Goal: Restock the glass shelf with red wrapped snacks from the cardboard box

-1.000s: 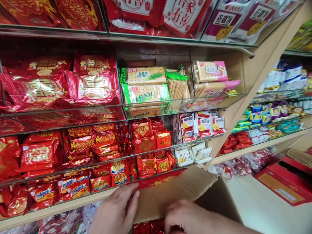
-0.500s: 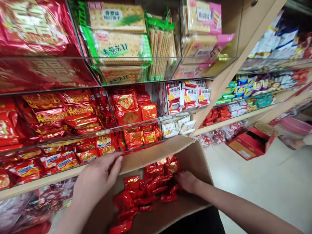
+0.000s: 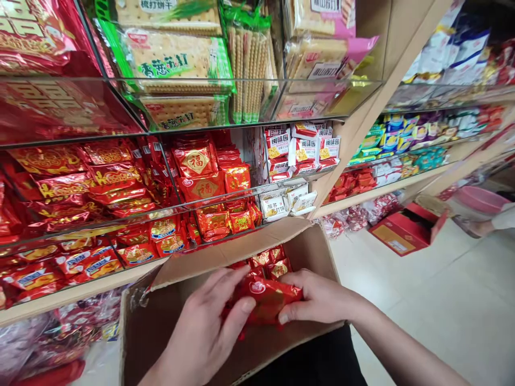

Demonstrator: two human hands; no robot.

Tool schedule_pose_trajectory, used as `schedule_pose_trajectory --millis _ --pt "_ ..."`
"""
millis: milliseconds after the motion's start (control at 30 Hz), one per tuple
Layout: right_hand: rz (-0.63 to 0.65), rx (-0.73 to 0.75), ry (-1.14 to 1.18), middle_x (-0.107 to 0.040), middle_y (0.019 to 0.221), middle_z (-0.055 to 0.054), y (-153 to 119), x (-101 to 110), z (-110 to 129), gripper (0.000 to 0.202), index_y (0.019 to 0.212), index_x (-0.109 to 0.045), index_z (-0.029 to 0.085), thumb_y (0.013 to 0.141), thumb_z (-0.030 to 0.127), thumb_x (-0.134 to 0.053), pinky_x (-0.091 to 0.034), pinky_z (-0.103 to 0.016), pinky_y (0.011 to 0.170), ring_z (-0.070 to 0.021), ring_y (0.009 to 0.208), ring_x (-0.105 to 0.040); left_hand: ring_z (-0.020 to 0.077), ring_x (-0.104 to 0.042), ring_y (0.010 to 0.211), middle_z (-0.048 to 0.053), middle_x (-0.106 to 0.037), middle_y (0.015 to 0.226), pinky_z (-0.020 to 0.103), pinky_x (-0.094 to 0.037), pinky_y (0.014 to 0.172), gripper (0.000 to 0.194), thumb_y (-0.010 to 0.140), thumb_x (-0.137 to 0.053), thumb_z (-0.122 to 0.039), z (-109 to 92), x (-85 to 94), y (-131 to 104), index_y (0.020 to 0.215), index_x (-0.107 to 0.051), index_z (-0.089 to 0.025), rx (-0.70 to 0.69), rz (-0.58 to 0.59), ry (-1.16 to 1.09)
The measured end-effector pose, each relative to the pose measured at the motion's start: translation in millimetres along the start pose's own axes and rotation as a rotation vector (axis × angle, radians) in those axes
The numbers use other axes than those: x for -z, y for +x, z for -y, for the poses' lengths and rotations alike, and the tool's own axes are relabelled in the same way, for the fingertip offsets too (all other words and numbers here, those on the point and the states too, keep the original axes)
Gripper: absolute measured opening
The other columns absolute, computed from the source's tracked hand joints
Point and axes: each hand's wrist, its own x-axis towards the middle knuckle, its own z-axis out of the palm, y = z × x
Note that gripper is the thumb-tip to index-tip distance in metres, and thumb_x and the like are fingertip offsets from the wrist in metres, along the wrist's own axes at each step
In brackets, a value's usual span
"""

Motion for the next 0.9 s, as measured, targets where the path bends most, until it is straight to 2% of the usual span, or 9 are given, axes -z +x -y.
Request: schedule_pose_trajectory --millis 67,133,267,400,567,633,700,800,900 --pt "-0.096 0.034 0.113 -0.059 0.068 0.001 4.4 -14.3 7.8 0.024 0.08 -0.06 0.018 0.072 0.041 -0.062 -0.041 -0.021 0.056 -0.0131 0.062 -0.053 0.0133 -0.055 0.067 0.001 -0.058 0.073 0.022 -0.046 0.062 0.015 0.085 -0.045 -0.025 -2.9 -7.6 4.5 0.082 -0.06 -0.021 0.077 -0.088 -0.065" --pt "-0.307 0.048 0.297 -0.059 0.073 -0.002 12.0 -34.1 7.6 0.031 0.083 -0.057 0.018 0.08 0.048 -0.048 -0.043 -0.023 0.058 -0.0139 0.065 -0.054 0.0118 -0.049 0.057 -0.002 -0.05 0.061 0.021 -0.042 0.054 0.024 0.086 -0.044 -0.027 -2.1 -13.5 6.3 0.065 -0.055 -0.021 0.193 -0.235 -0.126" --pt "-0.757 0.033 0.303 -0.053 0.061 -0.002 32.1 -65.8 -3.2 0.039 0.066 -0.049 0.019 0.085 0.05 -0.035 -0.042 -0.025 0.055 -0.0148 0.058 -0.05 0.0117 -0.047 0.055 -0.003 -0.051 0.059 0.021 -0.042 0.052 0.028 0.085 -0.043 -0.037 0.3 -23.1 2.7 0.064 -0.051 -0.02 0.404 -0.36 -0.368" --pt "-0.822 0.077 0.19 -0.05 0.054 -0.001 41.3 -66.3 -1.2 0.039 0.06 -0.046 0.02 0.085 0.048 -0.036 -0.039 -0.026 0.051 -0.015 0.053 -0.047 0.0121 -0.048 0.056 -0.002 -0.054 0.06 0.022 -0.043 0.055 0.03 0.083 -0.045 -0.043 -0.8 -26.3 -1.9 0.064 -0.049 -0.021 0.507 -0.428 -0.561" --pt "-0.394 0.196 0.338 -0.062 0.079 -0.003 37.0 -42.8 29.1 0.021 0.088 -0.057 0.021 0.08 0.04 -0.053 -0.046 -0.026 0.065 -0.0163 0.072 -0.057 0.0114 -0.044 0.052 -0.003 -0.048 0.055 0.021 -0.043 0.051 0.031 0.08 -0.048 -0.046 -1.7 -8.4 -2.0 0.062 -0.052 -0.021 0.482 -0.551 -0.46" --pt "-0.33 0.208 0.32 -0.064 0.086 -0.003 42.9 -24.2 41.4 0.022 0.091 -0.058 0.021 0.076 0.037 -0.06 -0.047 -0.026 0.069 -0.0169 0.079 -0.059 0.0132 -0.05 0.057 -0.002 -0.052 0.06 0.022 -0.046 0.058 0.03 0.081 -0.045 -0.047 2.4 7.4 -0.1 0.073 -0.059 -0.021 0.426 -0.57 -0.351" --pt "-0.464 0.235 0.178 -0.064 0.081 -0.003 59.4 1.2 49.5 0.021 0.088 -0.059 0.02 0.075 0.036 -0.061 -0.047 -0.027 0.067 -0.0168 0.075 -0.059 0.0137 -0.053 0.059 -0.001 -0.055 0.067 0.023 -0.047 0.059 0.032 0.082 -0.043 -0.046 12.7 25.8 2.3 0.093 -0.06 -0.022 0.378 -0.577 -0.223" --pt "-0.831 0.414 -0.185 -0.063 0.079 -0.004 102.7 43.2 54.3 0.023 0.09 -0.059 0.018 0.075 0.035 -0.061 -0.046 -0.031 0.066 -0.0171 0.069 -0.056 0.0127 -0.054 0.057 -0.001 -0.056 0.071 0.022 -0.046 0.052 0.036 0.079 -0.049 -0.044 40.7 49.2 5.5 0.106 -0.054 -0.021 0.336 -0.562 -0.022" --pt "-0.925 0.682 -0.502 -0.064 0.09 -0.007 153.3 73.4 57.5 0.018 0.094 -0.058 0.017 0.079 0.027 -0.058 -0.045 -0.034 0.077 -0.0193 0.082 -0.056 0.0134 -0.055 0.055 -0.001 -0.056 0.068 0.023 -0.047 0.05 0.034 0.079 -0.05 -0.043 72.2 58.9 5.9 0.104 -0.054 -0.021 0.342 -0.509 0.099"
